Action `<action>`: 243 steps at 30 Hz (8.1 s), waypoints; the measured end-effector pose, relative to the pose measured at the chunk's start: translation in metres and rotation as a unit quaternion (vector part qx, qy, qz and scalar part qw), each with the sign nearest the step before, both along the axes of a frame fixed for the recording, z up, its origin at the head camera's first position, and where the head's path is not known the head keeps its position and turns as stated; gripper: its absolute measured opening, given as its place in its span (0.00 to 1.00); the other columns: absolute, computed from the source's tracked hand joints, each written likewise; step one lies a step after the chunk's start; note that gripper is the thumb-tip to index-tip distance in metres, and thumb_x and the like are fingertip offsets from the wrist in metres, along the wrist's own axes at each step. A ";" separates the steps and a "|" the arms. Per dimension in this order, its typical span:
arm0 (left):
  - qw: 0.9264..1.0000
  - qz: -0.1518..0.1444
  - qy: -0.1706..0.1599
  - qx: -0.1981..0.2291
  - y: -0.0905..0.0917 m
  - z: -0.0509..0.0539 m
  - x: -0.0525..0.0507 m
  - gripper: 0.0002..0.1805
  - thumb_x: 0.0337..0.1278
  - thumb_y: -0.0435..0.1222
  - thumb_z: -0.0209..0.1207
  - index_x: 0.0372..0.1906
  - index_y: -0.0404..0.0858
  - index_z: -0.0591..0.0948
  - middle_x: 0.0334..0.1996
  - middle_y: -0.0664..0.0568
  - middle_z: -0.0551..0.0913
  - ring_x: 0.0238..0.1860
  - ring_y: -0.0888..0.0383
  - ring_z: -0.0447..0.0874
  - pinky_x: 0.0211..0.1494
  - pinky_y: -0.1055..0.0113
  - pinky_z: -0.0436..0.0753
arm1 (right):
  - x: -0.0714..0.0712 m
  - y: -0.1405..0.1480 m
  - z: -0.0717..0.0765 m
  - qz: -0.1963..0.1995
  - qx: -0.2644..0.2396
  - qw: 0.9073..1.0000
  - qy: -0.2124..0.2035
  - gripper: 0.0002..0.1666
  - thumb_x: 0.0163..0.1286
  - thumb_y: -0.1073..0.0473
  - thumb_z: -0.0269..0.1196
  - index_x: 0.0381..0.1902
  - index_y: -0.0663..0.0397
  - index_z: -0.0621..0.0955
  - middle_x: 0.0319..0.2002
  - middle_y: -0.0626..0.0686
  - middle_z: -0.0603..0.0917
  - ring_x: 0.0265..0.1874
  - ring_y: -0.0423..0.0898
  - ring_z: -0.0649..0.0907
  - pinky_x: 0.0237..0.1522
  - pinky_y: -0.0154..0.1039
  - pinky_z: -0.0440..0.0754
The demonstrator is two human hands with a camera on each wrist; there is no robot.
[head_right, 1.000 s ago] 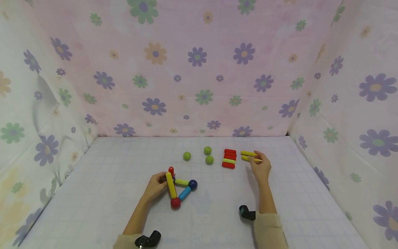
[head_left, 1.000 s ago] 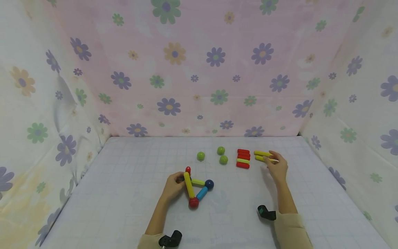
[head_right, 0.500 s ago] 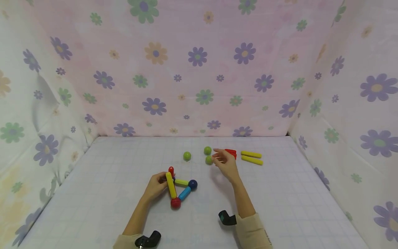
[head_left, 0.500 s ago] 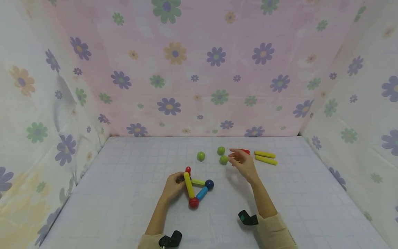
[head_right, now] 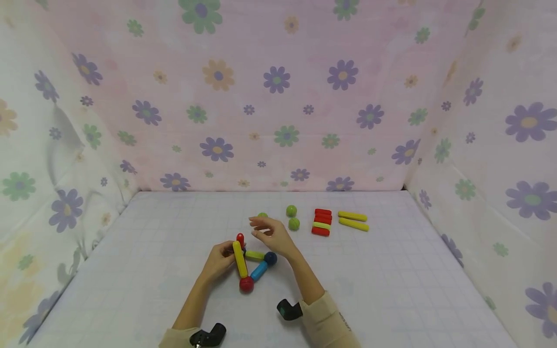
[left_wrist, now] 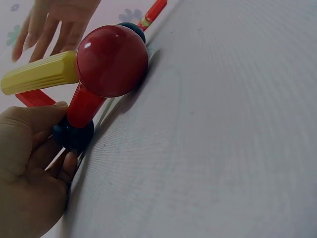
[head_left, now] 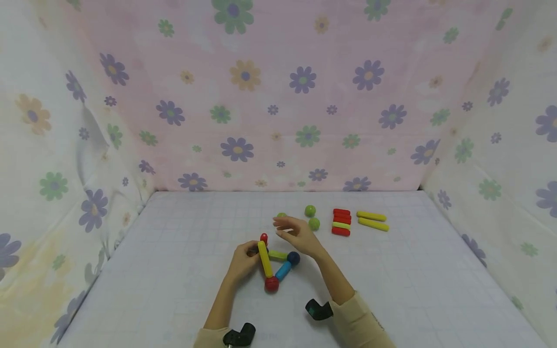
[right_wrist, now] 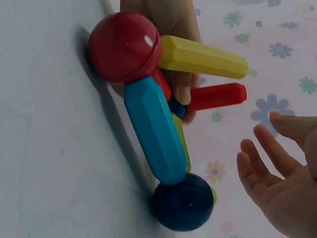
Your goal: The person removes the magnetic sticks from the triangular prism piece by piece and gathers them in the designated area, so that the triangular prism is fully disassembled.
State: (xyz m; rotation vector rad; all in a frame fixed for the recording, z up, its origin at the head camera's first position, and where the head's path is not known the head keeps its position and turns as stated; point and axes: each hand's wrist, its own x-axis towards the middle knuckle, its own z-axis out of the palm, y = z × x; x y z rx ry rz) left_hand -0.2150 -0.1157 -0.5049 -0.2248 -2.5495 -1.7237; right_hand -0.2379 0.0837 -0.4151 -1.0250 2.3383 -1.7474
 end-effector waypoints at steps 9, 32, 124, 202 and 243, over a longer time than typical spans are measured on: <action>1.000 -0.002 0.015 0.003 0.004 0.019 0.011 0.13 0.51 0.23 0.57 0.44 0.27 0.81 0.39 0.40 0.84 0.39 0.50 0.81 0.44 0.64 0.79 | 0.002 -0.022 -0.006 0.093 0.030 0.995 0.022 0.17 0.66 0.75 0.53 0.53 0.76 0.74 0.53 0.70 0.77 0.50 0.65 0.77 0.45 0.41 0.81; 0.999 -0.006 0.040 0.007 0.005 0.021 0.012 0.12 0.49 0.21 0.56 0.41 0.24 0.81 0.37 0.37 0.84 0.38 0.50 0.81 0.40 0.70 0.79 | 0.002 -0.022 -0.018 0.032 0.006 0.999 -0.012 0.13 0.62 0.74 0.60 0.44 0.77 0.76 0.43 0.72 0.80 0.43 0.66 0.81 0.45 0.50 0.81; 1.000 -0.007 -0.002 0.015 0.004 0.002 0.003 0.14 0.53 0.24 0.58 0.46 0.33 0.82 0.43 0.44 0.84 0.44 0.52 0.80 0.43 0.71 0.76 | -0.014 0.157 -0.080 -0.377 0.129 0.906 -0.141 0.22 0.59 0.56 0.68 0.45 0.65 0.76 0.39 0.60 0.80 0.34 0.48 0.79 0.30 0.25 0.75; 0.995 -0.046 0.038 0.074 0.019 0.006 0.046 0.23 0.44 0.25 0.66 0.50 0.24 0.75 0.42 0.39 0.80 0.40 0.48 0.80 0.44 0.64 0.82 | 0.026 -0.016 -0.018 -0.043 0.007 0.997 -0.056 0.28 0.62 0.72 0.60 0.60 0.70 0.69 0.39 0.69 0.80 0.36 0.62 0.82 0.37 0.31 0.80; 0.999 0.010 0.053 0.006 0.019 0.004 0.042 0.12 0.41 0.34 0.71 0.34 0.35 0.82 0.30 0.51 0.83 0.32 0.59 0.79 0.36 0.72 0.80 | 0.033 0.034 -0.062 -0.095 -0.040 0.991 -0.086 0.17 0.55 0.68 0.69 0.41 0.70 0.78 0.38 0.65 0.82 0.32 0.39 0.82 0.39 0.31 0.81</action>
